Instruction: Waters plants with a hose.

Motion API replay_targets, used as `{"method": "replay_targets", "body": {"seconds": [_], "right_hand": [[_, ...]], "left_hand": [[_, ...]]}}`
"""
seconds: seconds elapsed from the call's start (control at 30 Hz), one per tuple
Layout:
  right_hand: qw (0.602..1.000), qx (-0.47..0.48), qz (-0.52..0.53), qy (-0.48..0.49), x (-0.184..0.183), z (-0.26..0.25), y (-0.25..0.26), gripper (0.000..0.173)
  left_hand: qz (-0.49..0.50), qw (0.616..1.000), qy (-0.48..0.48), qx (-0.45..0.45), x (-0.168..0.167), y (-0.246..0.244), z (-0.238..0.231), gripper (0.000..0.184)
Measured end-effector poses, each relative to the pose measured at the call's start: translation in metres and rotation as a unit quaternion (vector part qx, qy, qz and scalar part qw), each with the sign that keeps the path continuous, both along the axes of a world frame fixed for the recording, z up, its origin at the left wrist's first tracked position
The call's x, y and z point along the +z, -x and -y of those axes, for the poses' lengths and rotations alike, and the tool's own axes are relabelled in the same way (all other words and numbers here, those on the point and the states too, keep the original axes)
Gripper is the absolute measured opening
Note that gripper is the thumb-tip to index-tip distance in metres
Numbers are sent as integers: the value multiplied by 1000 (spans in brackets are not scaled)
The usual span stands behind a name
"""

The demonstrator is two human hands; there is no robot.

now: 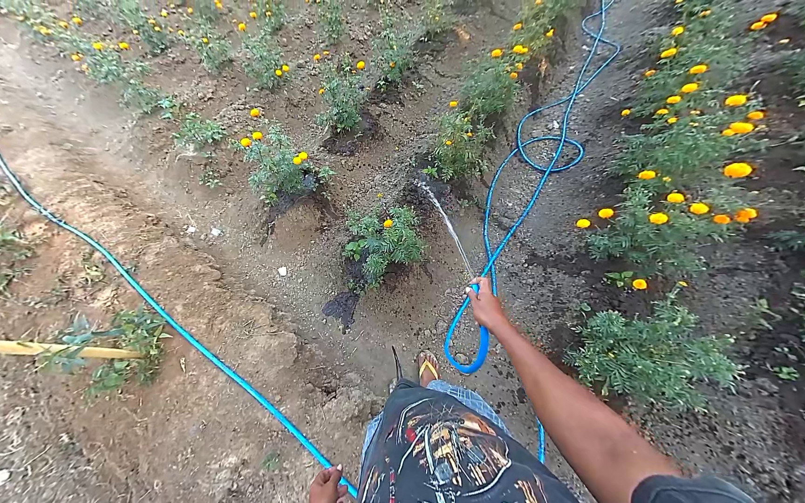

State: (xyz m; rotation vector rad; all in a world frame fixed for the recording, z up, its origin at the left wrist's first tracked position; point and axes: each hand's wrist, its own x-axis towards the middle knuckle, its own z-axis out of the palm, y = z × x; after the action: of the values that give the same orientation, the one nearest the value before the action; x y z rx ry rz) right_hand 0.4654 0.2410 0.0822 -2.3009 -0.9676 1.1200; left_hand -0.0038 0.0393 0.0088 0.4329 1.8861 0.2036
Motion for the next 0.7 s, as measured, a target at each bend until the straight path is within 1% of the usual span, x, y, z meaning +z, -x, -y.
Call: {"method": "replay_targets", "body": {"seconds": [0.13, 0.27, 0.3, 0.37, 0.43, 0.5, 0.57, 0.63, 0.7], "right_hand": [[1000, -15, -8, -8, 2, 1, -1, 39], [999, -32, -9, -12, 3, 4, -4, 40], [999, -38, -10, -7, 3, 6, -4, 40], [997, -75, -28, -1, 5, 6, -1, 40], [988, -142, -57, -8, 11, 3, 0, 39], [974, -203, -94, -27, 24, 0, 0, 39], [958, -243, -141, -50, 42, -4, -2, 39], [938, -276, -192, -83, 65, -6, -7, 35], [919, -298, -230, -118, 92, -7, -17, 31]], "left_hand": [[-5, 1000, -10, -17, -1, 1, -1, 33], [-3, 999, -10, -36, 3, -2, -14, 32], [0, 999, -28, -40, 1, -4, -19, 32], [3, 994, -97, -60, -2, -13, -42, 33], [20, 973, -194, -126, 5, -38, -85, 39], [66, 935, -265, -224, 30, -89, -137, 47], [134, 883, -279, -352, 66, -159, -181, 56], [187, 804, -283, -489, 84, -231, -209, 63], [233, 727, -274, -584, 93, -293, -216, 60]]}}
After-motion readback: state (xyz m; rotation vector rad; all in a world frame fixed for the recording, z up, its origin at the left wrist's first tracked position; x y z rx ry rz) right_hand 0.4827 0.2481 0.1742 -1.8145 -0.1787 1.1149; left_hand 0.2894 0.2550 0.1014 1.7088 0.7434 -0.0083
